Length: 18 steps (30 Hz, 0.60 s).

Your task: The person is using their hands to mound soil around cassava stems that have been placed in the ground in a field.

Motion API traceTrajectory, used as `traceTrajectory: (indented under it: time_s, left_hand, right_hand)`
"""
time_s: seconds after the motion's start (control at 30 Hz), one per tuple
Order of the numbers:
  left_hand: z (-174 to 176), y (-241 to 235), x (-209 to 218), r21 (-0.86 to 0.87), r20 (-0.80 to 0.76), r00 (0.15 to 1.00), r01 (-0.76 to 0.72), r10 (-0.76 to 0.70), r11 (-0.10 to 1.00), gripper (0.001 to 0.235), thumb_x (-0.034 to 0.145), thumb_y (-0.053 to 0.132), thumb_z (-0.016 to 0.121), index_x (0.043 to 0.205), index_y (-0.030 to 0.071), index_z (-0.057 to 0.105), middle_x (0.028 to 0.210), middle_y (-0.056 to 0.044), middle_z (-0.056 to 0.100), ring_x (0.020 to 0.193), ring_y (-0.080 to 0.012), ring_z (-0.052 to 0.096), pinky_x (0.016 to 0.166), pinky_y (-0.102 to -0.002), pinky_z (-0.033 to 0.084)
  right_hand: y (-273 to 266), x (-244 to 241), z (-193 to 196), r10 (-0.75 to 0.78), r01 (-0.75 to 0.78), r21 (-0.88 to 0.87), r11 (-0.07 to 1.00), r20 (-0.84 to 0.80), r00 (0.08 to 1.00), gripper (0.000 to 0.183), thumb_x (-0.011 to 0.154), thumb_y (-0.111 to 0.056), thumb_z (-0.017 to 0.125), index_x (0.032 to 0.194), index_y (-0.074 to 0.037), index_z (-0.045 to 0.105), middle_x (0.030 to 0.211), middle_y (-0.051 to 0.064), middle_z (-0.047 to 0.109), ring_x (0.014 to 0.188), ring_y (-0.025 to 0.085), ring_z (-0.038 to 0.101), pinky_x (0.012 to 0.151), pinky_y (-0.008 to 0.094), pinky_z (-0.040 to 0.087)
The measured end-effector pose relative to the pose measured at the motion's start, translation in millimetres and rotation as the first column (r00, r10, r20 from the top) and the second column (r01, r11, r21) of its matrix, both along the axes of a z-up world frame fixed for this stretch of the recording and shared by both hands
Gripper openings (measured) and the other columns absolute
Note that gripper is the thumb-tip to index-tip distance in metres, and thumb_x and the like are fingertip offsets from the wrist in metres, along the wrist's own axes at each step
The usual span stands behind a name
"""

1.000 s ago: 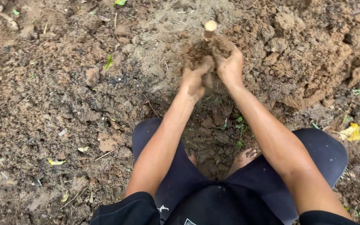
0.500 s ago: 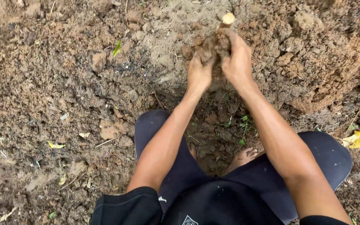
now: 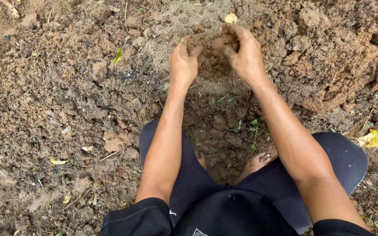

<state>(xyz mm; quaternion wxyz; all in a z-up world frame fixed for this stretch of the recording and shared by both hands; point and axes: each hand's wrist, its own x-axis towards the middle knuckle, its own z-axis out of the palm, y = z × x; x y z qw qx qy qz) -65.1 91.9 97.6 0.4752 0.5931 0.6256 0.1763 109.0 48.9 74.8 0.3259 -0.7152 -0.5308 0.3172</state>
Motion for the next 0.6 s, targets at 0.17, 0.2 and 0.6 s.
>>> traceTrajectory:
  time_s: [0.17,0.2,0.6]
  left_hand:
    - [-11,1,-5,0.145,-0.154,0.988,0.038,-0.016,0.989,0.081,0.095,0.060,0.043,0.149,0.000,0.042,0.086,-0.017,0.062,0.037,-0.0072,0.043,0.040,-0.029,0.048]
    - [-5,-1,-5,0.196,-0.188,0.982,0.059,-0.022,0.979,0.082,0.094,0.062,0.041,0.147,-0.001,0.045,0.114,-0.029,0.070,0.040,-0.0101,0.053,0.047,-0.033,0.063]
    - [-22,24,14,0.150,-0.054,0.992,-0.103,0.113,0.983,0.064,0.087,0.068,0.044,0.106,0.015,0.074,0.085,-0.006,0.067,0.083,-0.0182,0.064,0.099,-0.047,0.045]
  right_hand:
    - [3,-16,17,-0.022,0.023,0.013,1.000,-0.106,0.994,0.026,0.096,0.001,0.066,0.121,-0.006,0.067,0.124,0.013,0.071,0.115,0.031,0.069,0.104,0.050,0.055]
    - [3,-19,17,-0.033,0.032,-0.017,0.999,-0.073,0.997,0.024,0.097,0.003,0.063,0.118,-0.006,0.070,0.127,0.016,0.071,0.117,0.035,0.069,0.103,0.053,0.055]
    - [-14,34,10,-0.089,0.103,-0.085,0.991,0.154,0.984,0.045,0.088,0.020,0.061,0.130,0.004,0.062,0.139,0.029,0.057,0.133,0.045,0.051,0.111,0.055,0.044]
